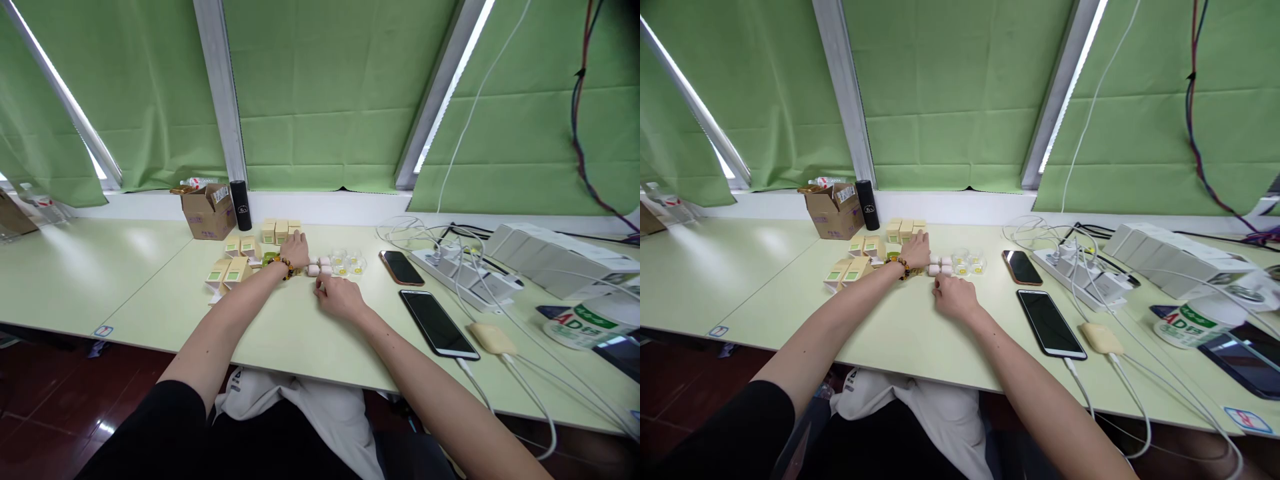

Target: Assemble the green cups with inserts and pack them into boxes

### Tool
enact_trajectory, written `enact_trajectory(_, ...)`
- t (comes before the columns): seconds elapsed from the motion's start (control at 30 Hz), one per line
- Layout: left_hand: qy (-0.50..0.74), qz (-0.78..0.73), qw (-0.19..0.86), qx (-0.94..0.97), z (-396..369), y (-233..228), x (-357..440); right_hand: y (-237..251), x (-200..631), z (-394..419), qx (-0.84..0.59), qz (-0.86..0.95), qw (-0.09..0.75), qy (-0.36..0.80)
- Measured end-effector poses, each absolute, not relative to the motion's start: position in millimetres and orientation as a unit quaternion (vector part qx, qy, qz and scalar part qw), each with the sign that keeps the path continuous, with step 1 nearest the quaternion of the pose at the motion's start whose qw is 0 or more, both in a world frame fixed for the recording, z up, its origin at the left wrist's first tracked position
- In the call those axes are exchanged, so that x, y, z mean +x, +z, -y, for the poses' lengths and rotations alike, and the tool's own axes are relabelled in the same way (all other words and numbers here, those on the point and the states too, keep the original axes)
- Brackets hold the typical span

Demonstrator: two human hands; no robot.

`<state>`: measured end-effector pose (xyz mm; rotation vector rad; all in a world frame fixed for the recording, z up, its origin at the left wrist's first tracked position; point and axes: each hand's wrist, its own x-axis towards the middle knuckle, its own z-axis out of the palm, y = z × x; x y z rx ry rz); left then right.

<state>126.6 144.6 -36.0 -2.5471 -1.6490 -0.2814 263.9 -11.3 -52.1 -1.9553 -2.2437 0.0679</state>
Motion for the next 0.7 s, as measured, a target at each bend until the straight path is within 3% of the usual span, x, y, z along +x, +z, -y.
enact_trajectory(0.7,-0.086,0.557,0.017,-0.826,-147.2,-27.7,127.9,-53.6,265.0,10.3,-0.648,0.756,0.086,0.027)
